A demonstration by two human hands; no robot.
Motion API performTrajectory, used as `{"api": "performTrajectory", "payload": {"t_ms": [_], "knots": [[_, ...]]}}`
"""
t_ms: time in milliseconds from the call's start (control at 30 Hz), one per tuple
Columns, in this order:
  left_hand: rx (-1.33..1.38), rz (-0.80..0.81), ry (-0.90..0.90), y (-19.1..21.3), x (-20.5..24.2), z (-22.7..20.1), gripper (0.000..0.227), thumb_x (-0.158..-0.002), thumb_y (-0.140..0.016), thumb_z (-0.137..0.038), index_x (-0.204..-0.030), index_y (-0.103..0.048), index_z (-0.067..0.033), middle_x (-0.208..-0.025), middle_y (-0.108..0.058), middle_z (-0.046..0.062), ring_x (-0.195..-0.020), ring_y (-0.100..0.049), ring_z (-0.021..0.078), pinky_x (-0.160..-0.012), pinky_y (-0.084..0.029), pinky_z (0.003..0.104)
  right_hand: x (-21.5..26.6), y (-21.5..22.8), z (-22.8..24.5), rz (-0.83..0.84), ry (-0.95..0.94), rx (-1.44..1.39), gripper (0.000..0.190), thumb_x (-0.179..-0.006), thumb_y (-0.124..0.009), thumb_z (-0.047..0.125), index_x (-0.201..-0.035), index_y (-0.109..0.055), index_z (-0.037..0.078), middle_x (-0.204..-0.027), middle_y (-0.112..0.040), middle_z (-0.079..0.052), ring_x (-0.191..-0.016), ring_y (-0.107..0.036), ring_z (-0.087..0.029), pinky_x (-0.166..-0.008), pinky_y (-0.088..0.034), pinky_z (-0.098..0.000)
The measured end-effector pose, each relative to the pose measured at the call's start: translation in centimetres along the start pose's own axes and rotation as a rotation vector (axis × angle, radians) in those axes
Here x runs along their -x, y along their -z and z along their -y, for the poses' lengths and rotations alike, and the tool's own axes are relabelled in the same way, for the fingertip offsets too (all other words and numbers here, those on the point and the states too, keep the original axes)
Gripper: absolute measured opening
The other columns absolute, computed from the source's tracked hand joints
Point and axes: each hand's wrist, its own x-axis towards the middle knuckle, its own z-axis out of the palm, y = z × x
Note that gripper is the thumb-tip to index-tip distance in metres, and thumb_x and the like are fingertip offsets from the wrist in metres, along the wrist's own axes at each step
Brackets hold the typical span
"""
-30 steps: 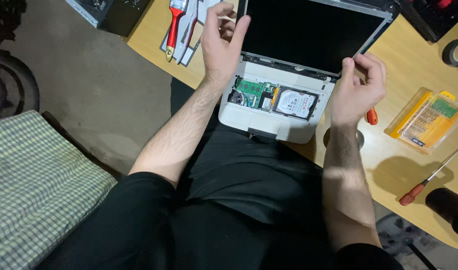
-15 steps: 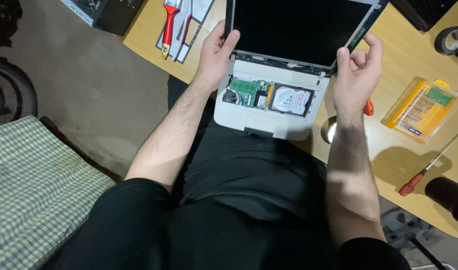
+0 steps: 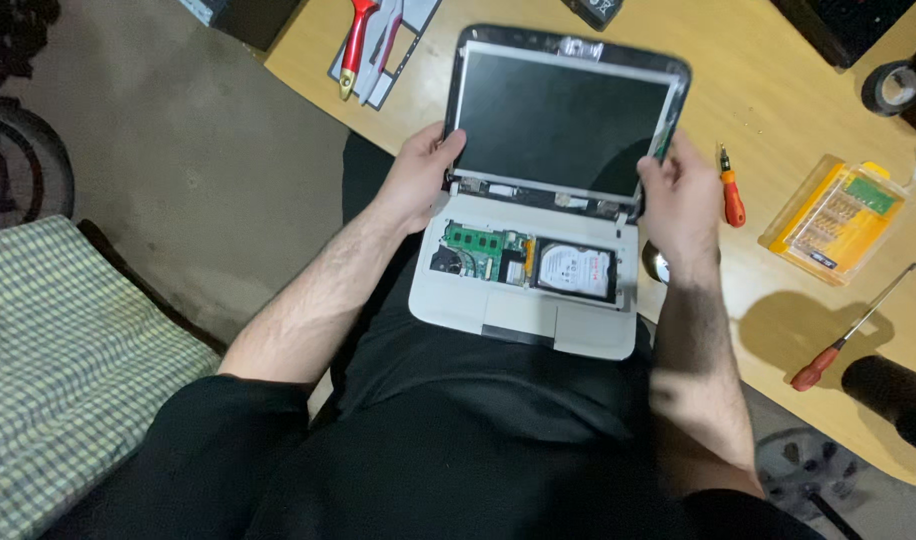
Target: The person connects a ribbon cable to a new laptop screen and aligns it into the laptop frame. They then use a screwdriver to secure the screen with screws around the bezel and finally place the top cover back onto the laptop.
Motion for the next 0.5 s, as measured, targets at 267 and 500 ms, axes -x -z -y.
{"api": "performTrajectory", "payload": {"t_ms": [267, 500], "knots": [[-0.121, 0.122, -0.115, 2.0, 2.3, 3.8, 0.080, -0.107, -0.058, 0.013, -0.185, -0.046, -0.0026, -0.155, -0.078, 0.023, -0.142, -0.072, 0.0286, -0.121, -0.065, 0.046, 2.5, -1.9, -1.4, 0.065, -0.150, 0.062, 0.055, -0.126, -0.080, 0.008, -0.176, -0.064, -0.007, -0.123, -0.085, -0.028, -0.108, -0.086, -0.036, -0.097, -0.066, -0.0505], [-0.333, 0.129, -0.188, 2.9, 1.4, 4.5, 0.083, -0.118, -0.062, 0.006, -0.194, -0.040, -0.0207, -0.160, -0.079, 0.024, -0.134, -0.077, 0.0253, -0.113, -0.069, 0.045, 3.3, -0.3, 3.6, 0.059, -0.007, 0.319, 0.073, -0.114, -0.096, 0.014, -0.176, -0.064, -0.006, -0.144, -0.072, -0.031, -0.133, -0.076, -0.056, -0.109, -0.063, -0.0676]]}}
